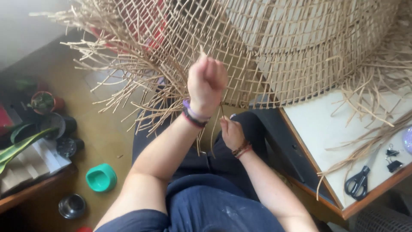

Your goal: Weaving individual rattan sticks into the edge of a large conical wicker structure to finish the piece.

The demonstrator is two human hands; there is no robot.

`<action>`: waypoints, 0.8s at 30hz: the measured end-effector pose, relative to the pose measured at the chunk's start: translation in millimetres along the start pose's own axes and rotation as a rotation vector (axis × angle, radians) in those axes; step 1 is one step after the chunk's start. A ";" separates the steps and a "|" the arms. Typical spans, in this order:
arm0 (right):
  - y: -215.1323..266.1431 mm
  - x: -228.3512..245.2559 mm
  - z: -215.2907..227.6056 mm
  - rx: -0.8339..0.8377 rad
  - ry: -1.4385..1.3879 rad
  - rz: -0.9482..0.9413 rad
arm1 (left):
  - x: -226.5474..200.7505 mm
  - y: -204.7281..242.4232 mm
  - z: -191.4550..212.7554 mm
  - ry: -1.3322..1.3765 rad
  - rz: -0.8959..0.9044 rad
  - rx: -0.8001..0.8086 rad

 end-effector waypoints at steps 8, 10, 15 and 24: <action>47.0 94.4 75.9 0.326 -0.464 -0.247 | 16.7 118.7 -57.8 -1.193 -0.153 0.650; 51.1 113.1 95.6 0.372 -0.536 -0.201 | 26.4 139.5 -52.2 -1.369 -0.270 0.746; -3.3 167.9 182.9 -0.401 0.122 0.441 | 17.3 153.7 -57.4 -1.360 -0.408 0.859; -59.3 119.1 107.2 -0.102 0.686 0.419 | 18.9 150.2 -5.4 -0.956 -0.047 0.702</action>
Point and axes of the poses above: each hand's wrist, its own y-axis away from the middle knuckle, its own z-axis out of the back of the hand, x = y × z, the point moved 10 cm from there along -y, towards the middle knuckle, and after that the axes turned 6 degrees about z, right-handed, at the moved point
